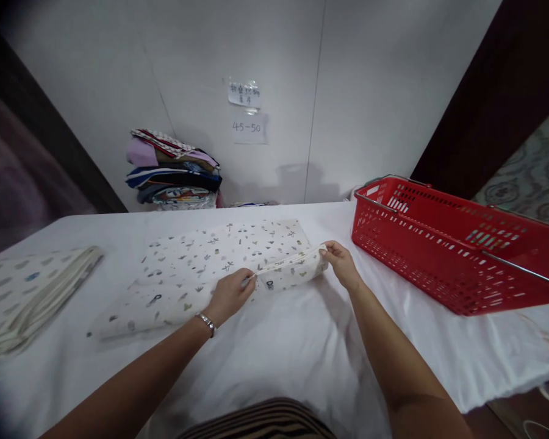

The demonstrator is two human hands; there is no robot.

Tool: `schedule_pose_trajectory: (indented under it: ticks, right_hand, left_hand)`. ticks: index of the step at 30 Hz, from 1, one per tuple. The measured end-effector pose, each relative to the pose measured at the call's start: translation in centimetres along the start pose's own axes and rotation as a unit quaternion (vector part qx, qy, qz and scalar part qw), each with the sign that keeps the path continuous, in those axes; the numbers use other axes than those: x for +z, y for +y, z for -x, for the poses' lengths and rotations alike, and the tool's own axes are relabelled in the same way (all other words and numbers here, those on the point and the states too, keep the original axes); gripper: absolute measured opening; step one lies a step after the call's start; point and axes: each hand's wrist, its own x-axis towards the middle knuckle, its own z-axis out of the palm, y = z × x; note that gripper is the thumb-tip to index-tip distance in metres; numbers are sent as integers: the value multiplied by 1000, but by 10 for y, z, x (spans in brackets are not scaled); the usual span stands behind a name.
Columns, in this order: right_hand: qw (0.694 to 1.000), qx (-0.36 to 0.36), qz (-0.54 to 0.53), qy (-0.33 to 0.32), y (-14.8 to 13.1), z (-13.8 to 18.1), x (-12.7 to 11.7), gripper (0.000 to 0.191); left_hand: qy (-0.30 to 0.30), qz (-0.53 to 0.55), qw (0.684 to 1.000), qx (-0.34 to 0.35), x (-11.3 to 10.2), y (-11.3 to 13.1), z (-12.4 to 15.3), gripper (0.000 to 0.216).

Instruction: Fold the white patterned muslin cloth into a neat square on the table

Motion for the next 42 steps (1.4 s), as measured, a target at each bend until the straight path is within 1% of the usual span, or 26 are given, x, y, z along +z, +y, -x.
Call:
schedule_pose_trajectory:
  ticks: [5,8,11,15,18,20,24,25,27,29,32,33,36,38,40,42]
  right_hand:
    - [1000,-4,0,10,-4,1,4,24]
    - [1000,-1,16,14,-6,0,6,24]
    - [1000,-3,22,14,-11,-1,6,25]
    - [1000,-10,14,-10,-21,5,3,27]
    - [999,-5,27,-44,-27,19,-3,27]
    - [995,7,64,-73,-26,32,-11,28]
    - [977,32,178,-112,-15,65,-32,37]
    - [971,38,204,-122,-12,74,-37,36]
    - [956,38,253,-145,-7,91,-46,28]
    - [941,11,294,-165,-5,105,-52,20]
    - [928,-56,336,-152,-5,119,-57,18]
    - [924,-68,345,-148,-4,122,-58,20]
    - [919,-69,361,-142,2,130,-60,20]
    - [923,-67,358,-124,10,134,-61,21]
    - [927,-64,353,-110,16,137,-62,21]
    - [927,-61,351,-113,18,139,-62,21]
  left_hand:
    - [-13,9,1000,-13,3,1,2,18]
    - [-13,39,999,-13,1,0,3,27]
    - [-48,55,997,6,-8,1,4,35]
    - [-112,41,992,39,-29,1,10,32]
    - [-148,-4,988,53,-37,0,25,31]
    - [-159,-46,984,71,-33,1,38,29]
    - [-203,-105,965,131,-12,12,66,24]
    - [-218,-116,959,139,-7,17,71,23]
    - [-239,-135,951,144,0,26,78,24]
    - [-232,-142,952,141,4,34,81,26]
    - [-209,-141,958,134,10,41,83,26]
    - [-208,-141,958,136,14,42,84,25]
    - [-216,-144,954,149,25,42,89,24]
    - [-210,-144,956,147,29,41,92,24]
    - [-202,-144,959,136,29,42,93,23]
    - [-201,-141,961,125,25,43,94,23]
